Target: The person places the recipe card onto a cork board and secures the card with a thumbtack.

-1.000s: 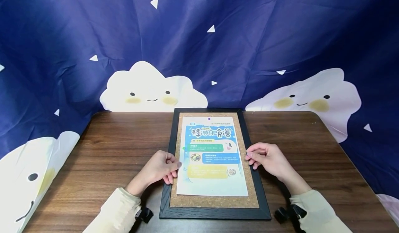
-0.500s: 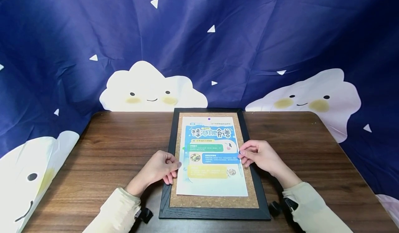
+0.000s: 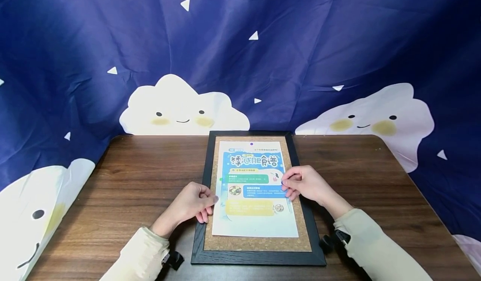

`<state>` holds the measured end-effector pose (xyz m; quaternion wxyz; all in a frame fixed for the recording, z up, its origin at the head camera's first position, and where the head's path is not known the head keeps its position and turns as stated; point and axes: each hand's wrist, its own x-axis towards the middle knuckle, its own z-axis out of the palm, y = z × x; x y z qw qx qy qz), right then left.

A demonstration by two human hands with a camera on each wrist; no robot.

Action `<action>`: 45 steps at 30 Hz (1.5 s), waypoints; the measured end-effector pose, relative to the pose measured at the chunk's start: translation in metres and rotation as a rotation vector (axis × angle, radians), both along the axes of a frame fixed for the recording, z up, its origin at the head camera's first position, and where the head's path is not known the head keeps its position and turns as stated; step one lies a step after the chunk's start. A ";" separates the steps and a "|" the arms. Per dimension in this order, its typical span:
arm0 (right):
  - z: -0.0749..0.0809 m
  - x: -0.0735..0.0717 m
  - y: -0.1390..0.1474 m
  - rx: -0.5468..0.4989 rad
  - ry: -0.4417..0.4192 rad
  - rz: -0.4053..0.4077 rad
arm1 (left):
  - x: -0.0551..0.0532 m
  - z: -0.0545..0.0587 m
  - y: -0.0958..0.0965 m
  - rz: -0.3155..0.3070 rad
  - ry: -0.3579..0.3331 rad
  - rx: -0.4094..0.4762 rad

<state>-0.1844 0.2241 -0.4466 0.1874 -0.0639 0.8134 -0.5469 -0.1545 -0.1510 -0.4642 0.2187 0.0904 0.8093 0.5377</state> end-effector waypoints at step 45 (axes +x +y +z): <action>0.009 -0.021 0.007 0.103 -0.187 0.080 | 0.001 0.003 0.000 0.007 -0.005 0.002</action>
